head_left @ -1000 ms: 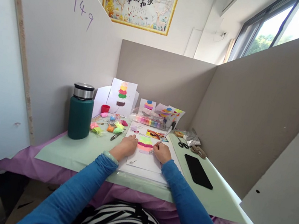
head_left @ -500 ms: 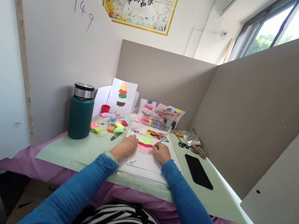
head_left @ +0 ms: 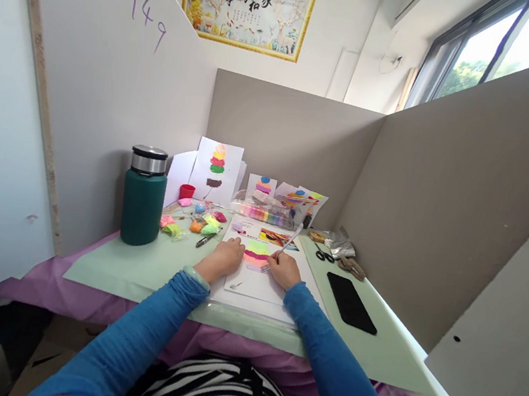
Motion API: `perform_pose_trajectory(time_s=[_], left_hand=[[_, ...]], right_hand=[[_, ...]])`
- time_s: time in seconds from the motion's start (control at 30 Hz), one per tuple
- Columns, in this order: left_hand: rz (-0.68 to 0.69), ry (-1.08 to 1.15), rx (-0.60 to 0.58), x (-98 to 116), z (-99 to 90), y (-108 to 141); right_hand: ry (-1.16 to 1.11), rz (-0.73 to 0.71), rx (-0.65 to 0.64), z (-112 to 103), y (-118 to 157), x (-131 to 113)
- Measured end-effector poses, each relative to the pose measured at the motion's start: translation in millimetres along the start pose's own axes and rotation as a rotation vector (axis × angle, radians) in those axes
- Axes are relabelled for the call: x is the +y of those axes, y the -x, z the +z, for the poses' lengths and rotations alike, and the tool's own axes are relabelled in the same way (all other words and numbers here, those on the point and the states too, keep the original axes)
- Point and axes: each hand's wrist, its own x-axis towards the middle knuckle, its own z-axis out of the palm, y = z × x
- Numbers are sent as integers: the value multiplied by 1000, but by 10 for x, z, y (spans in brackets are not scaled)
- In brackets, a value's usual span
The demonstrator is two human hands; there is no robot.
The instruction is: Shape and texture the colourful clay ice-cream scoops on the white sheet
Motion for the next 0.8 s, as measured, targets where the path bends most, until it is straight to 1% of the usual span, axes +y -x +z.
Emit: perform_pose_trajectory(time_s=[0.27,0.33,0.43,0.57,0.67,0.8], left_hand=[[-12,12,-7,-8,27,-22],[-9,11,1,-16,50,-31],[-4,5,5,-21,66,-37],[-11,-5,1,-7,31,-18],[-13,-8,-1,1,10,-6],[-4,7,-2,-6,21,-13]], right_hand=[[74,21,13,-40,-28,125],[55,16,32,-37,-21,112],[-39,-24,58,-5,-4,45],[-86,-81,35,57,6,-43],[-54,-58,22,70,-1,-39],[-6,-7,15,37,-19,38]])
